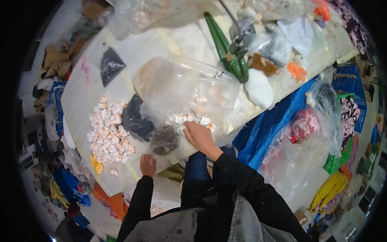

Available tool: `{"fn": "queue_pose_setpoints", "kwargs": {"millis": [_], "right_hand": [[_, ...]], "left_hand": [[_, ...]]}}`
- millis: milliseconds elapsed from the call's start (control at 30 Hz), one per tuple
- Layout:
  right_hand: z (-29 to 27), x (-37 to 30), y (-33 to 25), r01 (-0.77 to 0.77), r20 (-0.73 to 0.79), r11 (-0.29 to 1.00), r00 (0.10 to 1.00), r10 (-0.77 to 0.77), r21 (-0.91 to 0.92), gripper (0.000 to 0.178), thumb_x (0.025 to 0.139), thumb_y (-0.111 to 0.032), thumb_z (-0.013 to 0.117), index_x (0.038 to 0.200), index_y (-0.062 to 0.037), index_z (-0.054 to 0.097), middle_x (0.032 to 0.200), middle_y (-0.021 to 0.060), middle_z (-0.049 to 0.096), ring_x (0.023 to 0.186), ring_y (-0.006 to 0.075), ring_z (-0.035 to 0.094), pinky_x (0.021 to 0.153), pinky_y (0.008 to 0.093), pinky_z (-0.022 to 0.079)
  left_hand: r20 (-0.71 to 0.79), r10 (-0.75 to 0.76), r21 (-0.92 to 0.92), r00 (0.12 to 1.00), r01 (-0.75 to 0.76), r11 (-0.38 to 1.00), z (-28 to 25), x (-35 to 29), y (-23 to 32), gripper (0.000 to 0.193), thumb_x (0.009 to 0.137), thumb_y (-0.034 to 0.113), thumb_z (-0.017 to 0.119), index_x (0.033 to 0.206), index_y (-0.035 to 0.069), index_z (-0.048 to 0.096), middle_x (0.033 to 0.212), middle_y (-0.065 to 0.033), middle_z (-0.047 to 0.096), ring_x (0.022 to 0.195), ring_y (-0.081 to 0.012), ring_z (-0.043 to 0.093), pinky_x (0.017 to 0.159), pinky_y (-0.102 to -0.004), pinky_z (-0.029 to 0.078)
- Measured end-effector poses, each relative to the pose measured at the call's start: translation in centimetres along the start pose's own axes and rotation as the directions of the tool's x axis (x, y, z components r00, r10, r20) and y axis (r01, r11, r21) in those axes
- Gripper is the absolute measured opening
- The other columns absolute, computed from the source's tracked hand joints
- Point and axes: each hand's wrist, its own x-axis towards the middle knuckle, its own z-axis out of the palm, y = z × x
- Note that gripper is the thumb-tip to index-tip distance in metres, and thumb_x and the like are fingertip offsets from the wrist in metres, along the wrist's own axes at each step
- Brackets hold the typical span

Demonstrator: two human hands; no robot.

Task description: The person assembles small white decorative items by hand, inserting small dark components into each piece and placing them on a table. The person briefly adjusts the head-mounted camera strap before continuing the assembly.

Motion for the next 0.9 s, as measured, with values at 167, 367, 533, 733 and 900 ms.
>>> {"fn": "queue_pose_setpoints", "kwargs": {"millis": [167, 367, 533, 733, 900], "right_hand": [[2.6, 4.8, -0.2, -0.058, 0.036, 0.947, 0.997, 0.073, -0.316, 0.027, 0.091, -0.02, 0.073, 0.116, -0.0126, 0.066, 0.097, 0.0064, 0.063, 0.085, 0.026, 0.07, 0.062, 0.0398, 0.053], [4.9, 4.6, 2.6, -0.077, 0.0, 0.923, 0.997, 0.083, -0.377, 0.022, 0.084, -0.015, 0.077, 0.106, -0.0157, 0.072, 0.098, 0.0042, 0.065, 0.083, 0.0226, 0.07, 0.059, 0.0383, 0.052], [4.3, 4.3, 3.3, 0.101, -0.152, 0.978, 0.98, -0.129, -0.18, 0.022, 0.08, -0.011, 0.079, 0.101, -0.0112, 0.071, 0.094, 0.0056, 0.062, 0.081, 0.0238, 0.067, 0.06, 0.0377, 0.05], [5.4, 3.3, 4.1, 0.201, -0.219, 0.961, 0.946, -0.241, -0.189, 0.023, 0.079, -0.021, 0.08, 0.095, -0.009, 0.068, 0.09, 0.0046, 0.059, 0.085, 0.0228, 0.064, 0.064, 0.036, 0.048], [5.3, 3.1, 3.5, 0.119, -0.214, 0.939, 0.957, -0.195, -0.321, 0.03, 0.081, -0.031, 0.08, 0.096, -0.0092, 0.066, 0.087, 0.0031, 0.057, 0.083, 0.0208, 0.063, 0.063, 0.0347, 0.048]], "left_hand": [[0.079, 0.266, 0.029, 0.961, -0.269, 0.963, 0.5, -0.4, -4.8, 0.016, 0.086, 0.015, 0.065, 0.095, 0.008, 0.054, 0.094, -0.0149, 0.051, 0.089, -0.0397, 0.052, 0.078, -0.0502, 0.04], [0.123, 0.294, 0.029, 0.948, -0.299, 0.954, 1.6, -2.4, -8.4, 0.018, 0.088, 0.026, 0.059, 0.093, 0.008, 0.054, 0.096, -0.0141, 0.051, 0.092, -0.0368, 0.049, 0.085, -0.0501, 0.034], [0.076, 0.354, 0.042, 0.932, -0.358, 0.933, 1.1, -1.6, -9.0, 0.018, 0.086, 0.027, 0.059, 0.089, 0.011, 0.054, 0.094, -0.0123, 0.047, 0.087, -0.0335, 0.045, 0.08, -0.0476, 0.033], [0.216, 0.437, 0.063, 0.873, -0.459, 0.886, -0.3, -1.2, -11.2, 0.018, 0.082, 0.029, 0.061, 0.085, 0.013, 0.054, 0.089, -0.0103, 0.046, 0.084, -0.0327, 0.043, 0.078, -0.0473, 0.032], [0.2, 0.496, 0.025, 0.845, -0.51, 0.86, -0.2, -1.5, -11.8, 0.018, 0.081, 0.03, 0.063, 0.087, 0.015, 0.055, 0.089, -0.0093, 0.046, 0.085, -0.0322, 0.043, 0.08, -0.0484, 0.033]]}}
